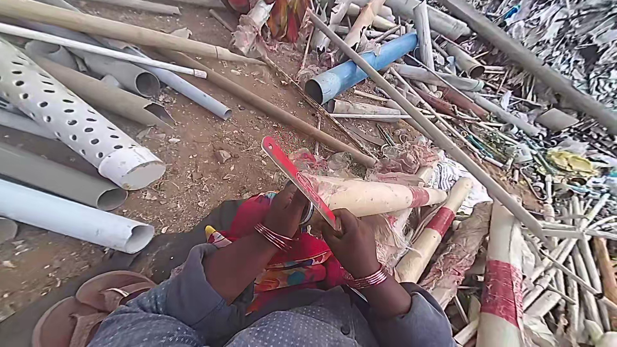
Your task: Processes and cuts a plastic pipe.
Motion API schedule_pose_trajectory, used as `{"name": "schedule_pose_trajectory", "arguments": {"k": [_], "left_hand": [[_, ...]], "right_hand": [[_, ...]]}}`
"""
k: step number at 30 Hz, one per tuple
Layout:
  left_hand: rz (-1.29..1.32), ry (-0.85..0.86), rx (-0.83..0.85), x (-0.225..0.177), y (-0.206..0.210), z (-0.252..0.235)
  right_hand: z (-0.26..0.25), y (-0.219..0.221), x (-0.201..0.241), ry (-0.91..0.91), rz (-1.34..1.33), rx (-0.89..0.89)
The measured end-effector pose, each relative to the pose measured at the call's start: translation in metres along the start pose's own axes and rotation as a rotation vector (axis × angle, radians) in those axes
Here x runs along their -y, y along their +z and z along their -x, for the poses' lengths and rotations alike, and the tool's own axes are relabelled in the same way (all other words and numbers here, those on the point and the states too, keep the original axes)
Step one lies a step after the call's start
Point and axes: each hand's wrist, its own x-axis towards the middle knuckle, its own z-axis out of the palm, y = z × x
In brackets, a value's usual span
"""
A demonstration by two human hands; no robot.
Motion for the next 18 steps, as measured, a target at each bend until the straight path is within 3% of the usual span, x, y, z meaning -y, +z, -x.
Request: {"name": "schedule_pose_trajectory", "arguments": {"k": [4,8,12,18], "left_hand": [[0.041,-0.049,-0.026,-0.019,0.000,-0.003],[0.015,0.021,-0.032,0.005,-0.001,-0.006],[-0.081,-0.014,-0.061,0.006,0.001,-0.010],[0.017,0.012,-0.102,0.013,0.006,-0.014]], "right_hand": [[-0.006,0.005,0.002,-0.099,-0.012,-0.038],[-0.013,0.006,-0.004,-0.088,-0.025,-0.030],[-0.018,-0.001,-0.018,0.073,-0.071,0.026],[-0.008,-0.007,-0.057,0.457,-0.273,0.117]]}}
